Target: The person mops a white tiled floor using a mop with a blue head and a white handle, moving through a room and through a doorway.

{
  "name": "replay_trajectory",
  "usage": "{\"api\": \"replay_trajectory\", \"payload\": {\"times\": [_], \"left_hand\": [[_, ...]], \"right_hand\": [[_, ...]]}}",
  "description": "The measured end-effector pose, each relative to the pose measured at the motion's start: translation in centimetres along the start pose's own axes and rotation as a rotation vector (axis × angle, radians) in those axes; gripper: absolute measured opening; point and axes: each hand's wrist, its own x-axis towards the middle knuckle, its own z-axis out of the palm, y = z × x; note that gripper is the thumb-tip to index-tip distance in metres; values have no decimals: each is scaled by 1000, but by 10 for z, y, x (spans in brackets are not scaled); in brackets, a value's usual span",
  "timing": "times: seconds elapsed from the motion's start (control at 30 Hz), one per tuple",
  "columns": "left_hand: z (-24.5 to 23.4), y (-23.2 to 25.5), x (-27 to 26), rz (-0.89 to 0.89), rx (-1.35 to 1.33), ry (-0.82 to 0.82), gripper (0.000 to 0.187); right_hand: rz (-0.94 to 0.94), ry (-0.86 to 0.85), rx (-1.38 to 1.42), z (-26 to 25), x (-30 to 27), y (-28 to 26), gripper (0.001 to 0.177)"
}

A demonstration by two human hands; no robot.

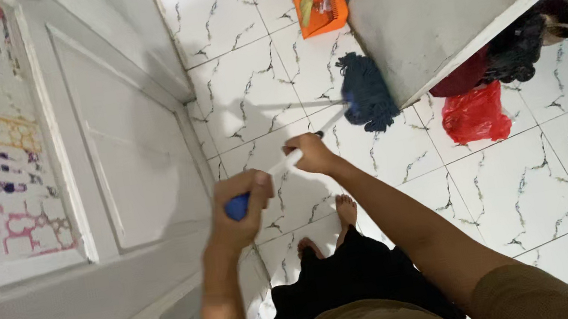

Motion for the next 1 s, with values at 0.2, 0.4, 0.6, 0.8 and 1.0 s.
{"api": "replay_trajectory", "payload": {"times": [0.2, 0.4, 0.6, 0.8, 1.0], "left_hand": [[-54, 86, -11, 123, 81, 59, 39], [-59, 131, -8, 196, 192, -3, 43], [-23, 118, 14, 169, 198, -224, 38], [-23, 126, 22, 226, 195, -286, 34], [-22, 136, 20, 345, 37, -272, 28]], "right_hand": [[-111, -65, 89, 50, 6, -85, 11], [-280, -103, 405, 89, -3, -146, 13], [-230, -124, 957, 66, -10, -192, 13], [-330, 0, 686, 22, -23, -196, 12], [-76, 32, 336, -4, -46, -151, 21]]}}
